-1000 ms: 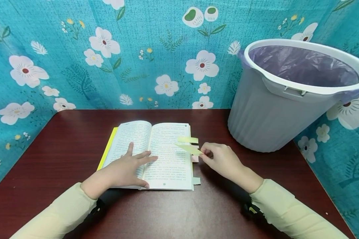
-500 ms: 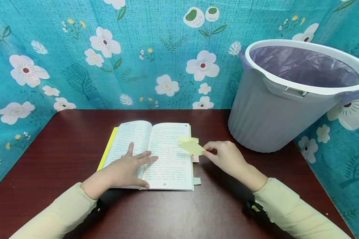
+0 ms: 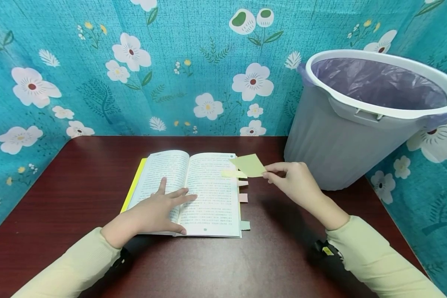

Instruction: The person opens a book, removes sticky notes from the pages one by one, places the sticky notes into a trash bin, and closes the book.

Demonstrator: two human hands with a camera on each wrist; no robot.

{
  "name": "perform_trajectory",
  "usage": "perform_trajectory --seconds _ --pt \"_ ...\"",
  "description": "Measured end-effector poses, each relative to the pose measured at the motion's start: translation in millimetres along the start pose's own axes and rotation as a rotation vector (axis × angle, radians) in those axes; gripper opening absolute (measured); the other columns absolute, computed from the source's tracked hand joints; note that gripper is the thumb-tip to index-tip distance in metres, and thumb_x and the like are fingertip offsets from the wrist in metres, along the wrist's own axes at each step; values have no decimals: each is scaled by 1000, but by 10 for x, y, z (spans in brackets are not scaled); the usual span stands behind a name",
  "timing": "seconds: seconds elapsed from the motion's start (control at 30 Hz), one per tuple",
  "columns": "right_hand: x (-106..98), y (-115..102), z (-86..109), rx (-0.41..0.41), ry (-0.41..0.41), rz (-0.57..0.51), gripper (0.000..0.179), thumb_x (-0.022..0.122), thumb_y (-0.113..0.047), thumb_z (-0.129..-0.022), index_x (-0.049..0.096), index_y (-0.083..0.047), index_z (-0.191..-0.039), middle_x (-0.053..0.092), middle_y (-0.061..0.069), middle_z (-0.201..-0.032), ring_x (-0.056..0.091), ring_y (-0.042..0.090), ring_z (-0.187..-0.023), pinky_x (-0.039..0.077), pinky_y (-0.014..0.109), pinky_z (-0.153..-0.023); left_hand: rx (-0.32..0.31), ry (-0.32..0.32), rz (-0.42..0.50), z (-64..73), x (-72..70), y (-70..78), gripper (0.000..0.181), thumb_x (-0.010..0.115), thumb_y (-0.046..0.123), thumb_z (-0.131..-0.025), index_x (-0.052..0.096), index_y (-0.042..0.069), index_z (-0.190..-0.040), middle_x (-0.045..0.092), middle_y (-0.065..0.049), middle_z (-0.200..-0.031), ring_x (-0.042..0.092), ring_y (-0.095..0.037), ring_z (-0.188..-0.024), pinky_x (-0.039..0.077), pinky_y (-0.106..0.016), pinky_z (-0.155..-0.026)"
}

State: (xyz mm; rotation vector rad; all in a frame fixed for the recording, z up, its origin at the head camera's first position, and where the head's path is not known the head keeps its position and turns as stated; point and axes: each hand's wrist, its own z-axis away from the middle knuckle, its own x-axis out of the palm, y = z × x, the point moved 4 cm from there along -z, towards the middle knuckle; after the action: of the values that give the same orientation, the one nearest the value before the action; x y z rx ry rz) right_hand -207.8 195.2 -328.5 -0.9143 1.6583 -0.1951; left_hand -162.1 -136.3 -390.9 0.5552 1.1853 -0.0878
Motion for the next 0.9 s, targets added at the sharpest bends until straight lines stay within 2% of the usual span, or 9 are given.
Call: perform_trajectory --seconds 0.13,0.37,0.57,0.8,0.9 --pt "-79 15 -14 -18 40 6 15 82 -2 -86 81 -3 -101 77 3 -81 69 3 -68 44 15 -55 -1 -1 2 5 -6 2 88 90 46 -75 52 27 -152 42 -9 -160 4 -63 -147 29 -80 -101" --pt "-183 -13 -27 -51 68 -14 14 83 -3 -85 80 -6 -99 75 0 -79 67 5 -67 44 13 -59 -1 -4 0 4 -10 6 88 90 45 -76 52 27 -152 41 -9 -160 4 -63 -147 30 -80 -101" --pt "-279 -6 -36 -12 84 -38 19 83 -3 -86 78 -4 -105 75 4 -81 66 -1 -69 44 10 -66 -1 -1 -12 -5 -16 11 88 90 45 -75 52 28 -152 42 -8 -160 6 -63 -146 31 -80 -100" --pt "-381 -15 -6 23 108 -56 13 78 -6 -91 78 -4 -104 75 6 -79 68 3 -69 44 11 -64 -9 -4 -2 -6 1 -2 89 90 46 -75 52 28 -152 42 -9 -160 5 -62 -147 30 -80 -101" --pt "-438 -29 7 34 121 -58 13 76 -6 -93 78 -2 -105 76 9 -81 69 -1 -70 45 9 -65 -14 -6 2 0 3 -3 89 90 46 -75 51 28 -153 41 -8 -161 4 -62 -147 30 -80 -101"
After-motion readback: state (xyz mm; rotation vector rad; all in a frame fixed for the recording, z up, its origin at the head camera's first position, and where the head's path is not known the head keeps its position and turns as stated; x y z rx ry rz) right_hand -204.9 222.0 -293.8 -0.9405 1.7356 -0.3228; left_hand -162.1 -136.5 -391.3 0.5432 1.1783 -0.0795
